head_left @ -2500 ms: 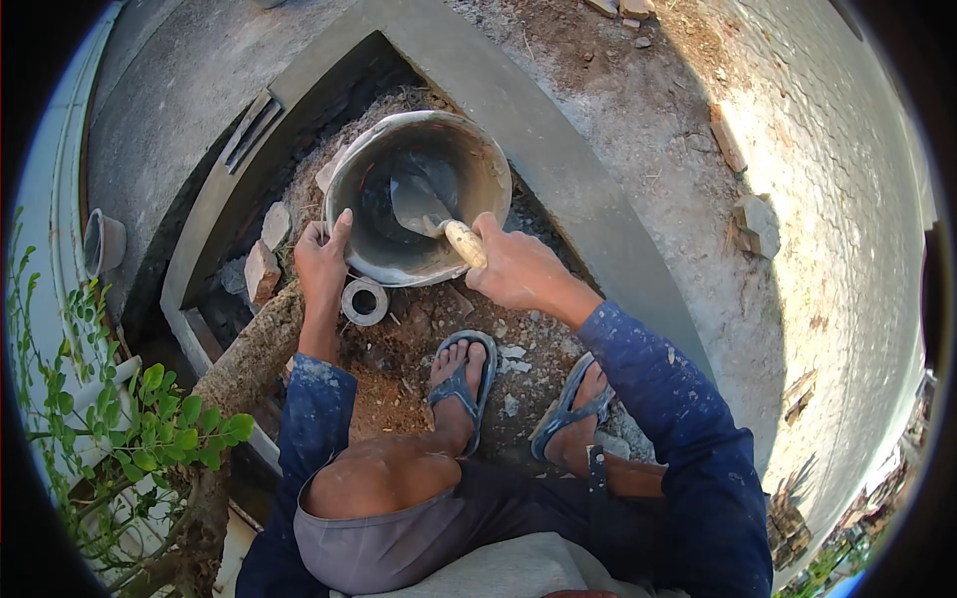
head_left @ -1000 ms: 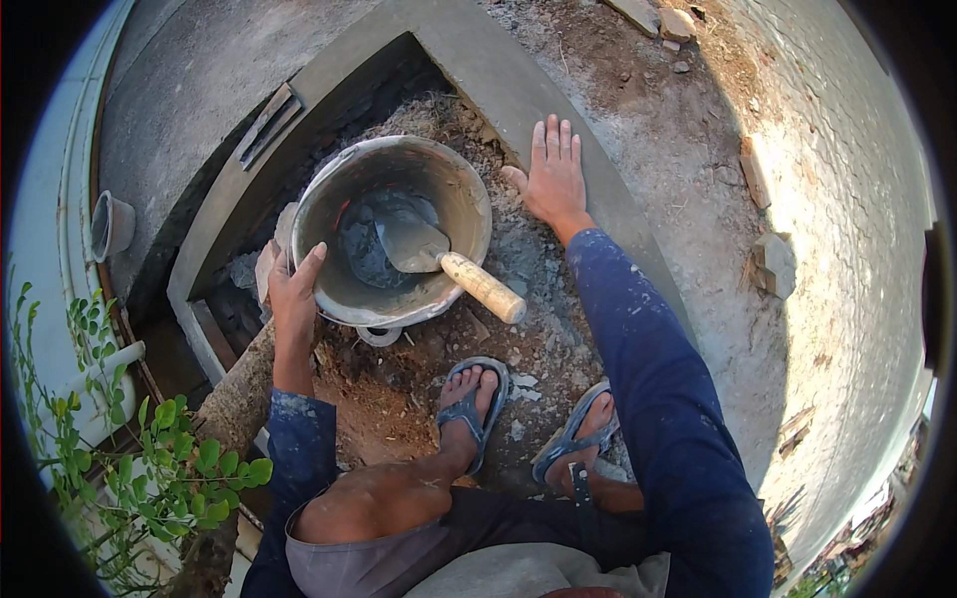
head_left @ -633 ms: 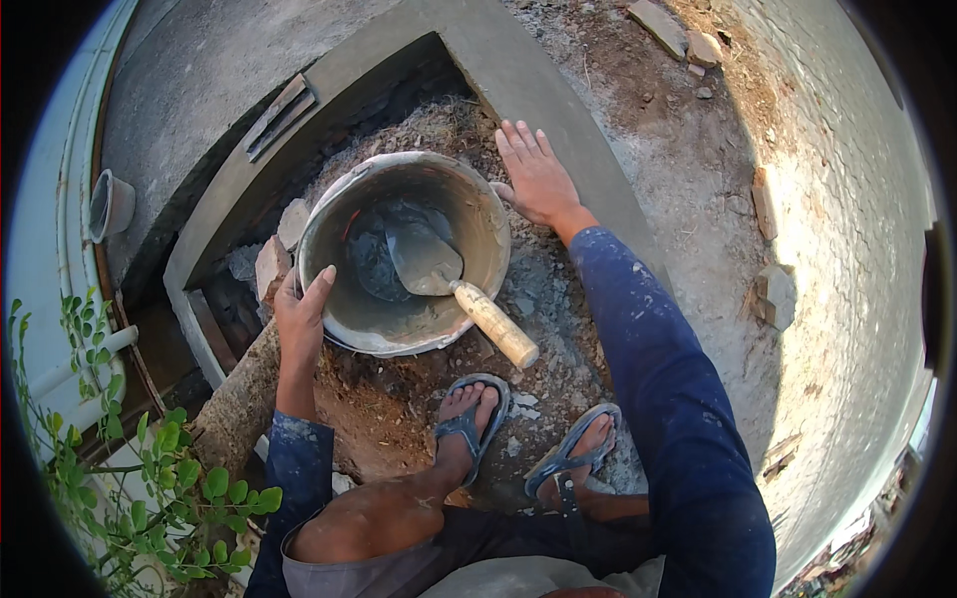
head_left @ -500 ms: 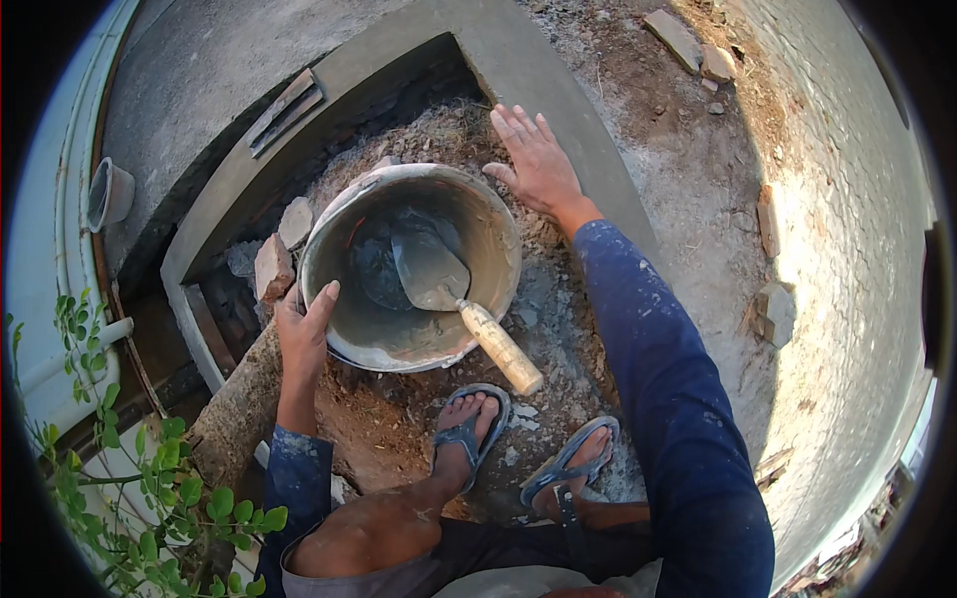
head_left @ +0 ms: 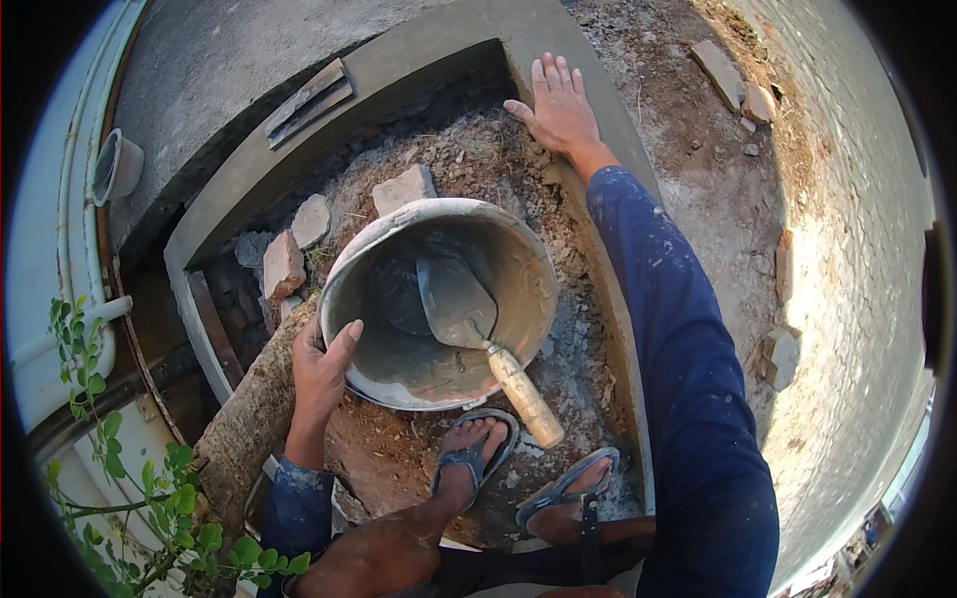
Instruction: Applying and smoothing mortar onto a concrete curb using a trowel.
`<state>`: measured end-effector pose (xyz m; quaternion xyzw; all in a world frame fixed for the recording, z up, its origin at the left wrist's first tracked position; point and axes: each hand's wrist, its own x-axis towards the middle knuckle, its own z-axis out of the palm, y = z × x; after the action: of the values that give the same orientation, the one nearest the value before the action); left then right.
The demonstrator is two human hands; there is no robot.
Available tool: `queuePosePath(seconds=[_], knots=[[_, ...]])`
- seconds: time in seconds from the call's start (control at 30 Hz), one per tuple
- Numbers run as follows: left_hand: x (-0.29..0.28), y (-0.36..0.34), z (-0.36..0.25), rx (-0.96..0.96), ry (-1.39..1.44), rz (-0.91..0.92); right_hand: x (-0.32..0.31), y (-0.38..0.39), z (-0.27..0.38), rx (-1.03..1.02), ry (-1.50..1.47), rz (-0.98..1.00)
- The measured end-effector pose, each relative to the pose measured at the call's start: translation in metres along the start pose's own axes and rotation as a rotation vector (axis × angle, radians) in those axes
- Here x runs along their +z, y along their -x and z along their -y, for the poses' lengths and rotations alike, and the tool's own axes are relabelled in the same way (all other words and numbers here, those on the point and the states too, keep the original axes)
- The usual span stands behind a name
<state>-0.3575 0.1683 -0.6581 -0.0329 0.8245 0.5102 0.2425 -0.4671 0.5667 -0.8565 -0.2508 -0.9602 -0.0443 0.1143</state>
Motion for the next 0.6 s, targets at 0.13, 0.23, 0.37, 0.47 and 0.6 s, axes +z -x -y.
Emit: queuePosePath(seconds=[0.13,0.23,0.37,0.47,0.6], knots=[[0.003,0.000,-0.003,-0.020,0.010,-0.006,-0.005,-0.025,0.017,-0.592,-0.672,0.180],[0.007,-0.003,-0.001,-0.038,0.011,0.012,0.017,-0.057,-0.012,-0.009,-0.243,-0.095],[-0.002,0.002,0.002,-0.072,0.024,-0.002,0.012,-0.026,0.010,-0.560,-0.499,0.215],[0.008,0.002,-0.003,-0.036,0.048,-0.045,-0.020,-0.003,-0.011,-0.528,-0.510,0.058],[0.002,-0.004,0.001,-0.043,0.034,0.006,-0.019,0.059,-0.042,-0.419,-0.387,0.075]])
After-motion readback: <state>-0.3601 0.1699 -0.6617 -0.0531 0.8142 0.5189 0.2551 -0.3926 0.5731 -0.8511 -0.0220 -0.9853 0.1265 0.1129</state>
